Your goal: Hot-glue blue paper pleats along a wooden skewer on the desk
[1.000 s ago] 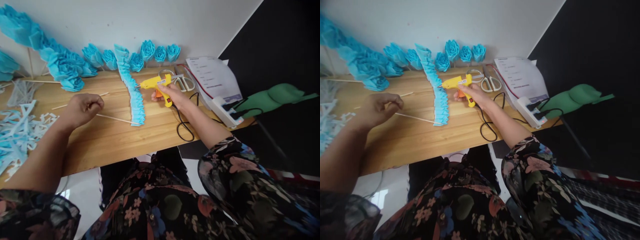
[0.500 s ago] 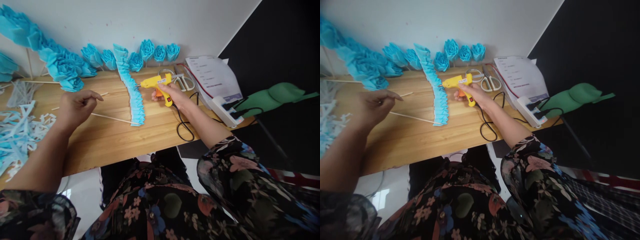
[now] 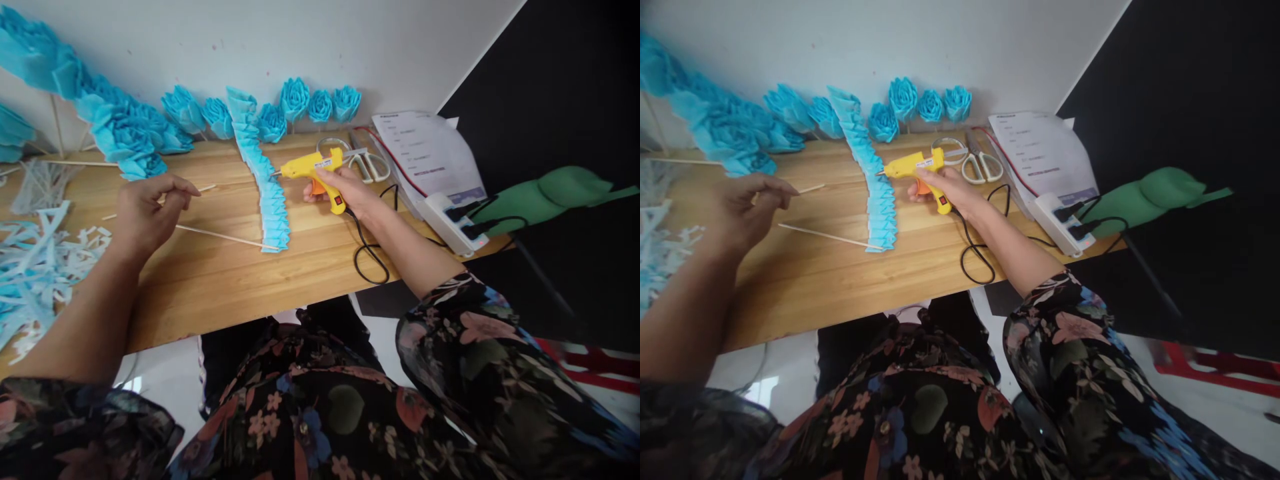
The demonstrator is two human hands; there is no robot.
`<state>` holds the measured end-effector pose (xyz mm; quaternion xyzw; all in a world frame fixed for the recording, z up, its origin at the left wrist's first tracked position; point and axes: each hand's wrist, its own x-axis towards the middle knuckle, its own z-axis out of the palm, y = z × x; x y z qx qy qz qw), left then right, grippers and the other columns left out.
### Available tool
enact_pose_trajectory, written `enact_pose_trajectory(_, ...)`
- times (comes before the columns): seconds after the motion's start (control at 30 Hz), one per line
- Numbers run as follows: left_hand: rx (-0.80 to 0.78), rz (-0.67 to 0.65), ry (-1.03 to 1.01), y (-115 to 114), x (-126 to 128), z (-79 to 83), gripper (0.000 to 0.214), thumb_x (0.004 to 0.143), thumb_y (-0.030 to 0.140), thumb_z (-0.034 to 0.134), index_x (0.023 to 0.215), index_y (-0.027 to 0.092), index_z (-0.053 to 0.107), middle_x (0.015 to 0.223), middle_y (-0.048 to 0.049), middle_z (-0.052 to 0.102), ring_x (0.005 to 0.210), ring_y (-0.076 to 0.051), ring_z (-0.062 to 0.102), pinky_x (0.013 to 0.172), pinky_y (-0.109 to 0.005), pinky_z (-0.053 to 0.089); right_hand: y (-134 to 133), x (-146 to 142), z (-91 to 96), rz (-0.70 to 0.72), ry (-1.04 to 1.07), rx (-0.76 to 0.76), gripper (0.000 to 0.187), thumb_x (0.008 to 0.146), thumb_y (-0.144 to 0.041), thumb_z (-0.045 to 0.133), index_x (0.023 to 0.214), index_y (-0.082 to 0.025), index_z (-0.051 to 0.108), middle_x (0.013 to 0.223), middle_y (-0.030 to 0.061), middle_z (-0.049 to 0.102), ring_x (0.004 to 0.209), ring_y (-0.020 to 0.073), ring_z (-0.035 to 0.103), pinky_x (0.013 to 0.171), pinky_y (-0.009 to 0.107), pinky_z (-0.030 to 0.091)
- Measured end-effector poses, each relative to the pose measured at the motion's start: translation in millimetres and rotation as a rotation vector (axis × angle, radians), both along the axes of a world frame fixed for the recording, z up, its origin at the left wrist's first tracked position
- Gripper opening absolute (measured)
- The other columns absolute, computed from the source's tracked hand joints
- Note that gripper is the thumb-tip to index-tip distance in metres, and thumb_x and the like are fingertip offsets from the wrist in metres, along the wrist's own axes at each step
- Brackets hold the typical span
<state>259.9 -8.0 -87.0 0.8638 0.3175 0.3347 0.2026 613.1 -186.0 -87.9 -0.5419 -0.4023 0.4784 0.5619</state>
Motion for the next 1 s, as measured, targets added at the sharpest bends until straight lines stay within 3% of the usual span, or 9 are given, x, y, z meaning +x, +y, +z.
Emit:
enact_pose_trajectory(0.17,0.115,-0.128,-0.053,5.1,-0.1,-0.4,0.027,0.101,0.026,0.057,0.087,0.021,0.080,0.088,-0.0036,0.080,0.086,-0.019,0.074,0.089,-0.035,0.058,3.5,1.8,-2.7,-0.003,0.000,-0.001,0.044,0.107,-0.062,0.088,0.116,-0.020,0.079,0.094,0.0043,0.085,0.095,0.0207,0.088,0.096,0.037,0.076)
enact_pose_trajectory(0.43,0.178,-0.187,-0.107,8.1,-1.5,-6.8,0.025,0.104,0.017,0.061,0.091,0.020,0.082,0.093,-0.0043,0.083,0.090,-0.020,0.075,0.089,-0.035,0.058,11.5,10.7,-14.7,0.025,-0.020,0.002,0.049,0.107,-0.067,0.088,0.119,-0.020,0.079,0.089,0.0040,0.085,0.089,0.0197,0.087,0.084,0.030,0.075)
enact_pose_trajectory(0.77,0.041,-0.056,-0.123,5.0,-5.4,-8.2,0.034,0.111,0.045,0.062,0.100,0.020,0.083,0.099,-0.0071,0.083,0.095,-0.024,0.075,0.095,-0.039,0.058,12.3,16.2,-14.5,0.047,-0.038,-0.026,0.050,0.105,-0.066,0.090,0.108,-0.018,0.079,0.092,0.0071,0.086,0.090,0.0205,0.087,0.079,0.028,0.073)
enact_pose_trajectory(1.0,0.033,-0.123,-0.243,3.8,-1.7,-4.6,0.029,0.108,0.035,0.058,0.083,0.023,0.068,0.085,-0.0038,0.074,0.083,-0.021,0.070,0.086,-0.037,0.055,11.6,12.9,-10.4,0.056,-0.041,-0.024,0.052,0.103,-0.069,0.091,0.107,-0.018,0.080,0.090,0.0061,0.086,0.087,0.0189,0.086,0.076,0.026,0.072)
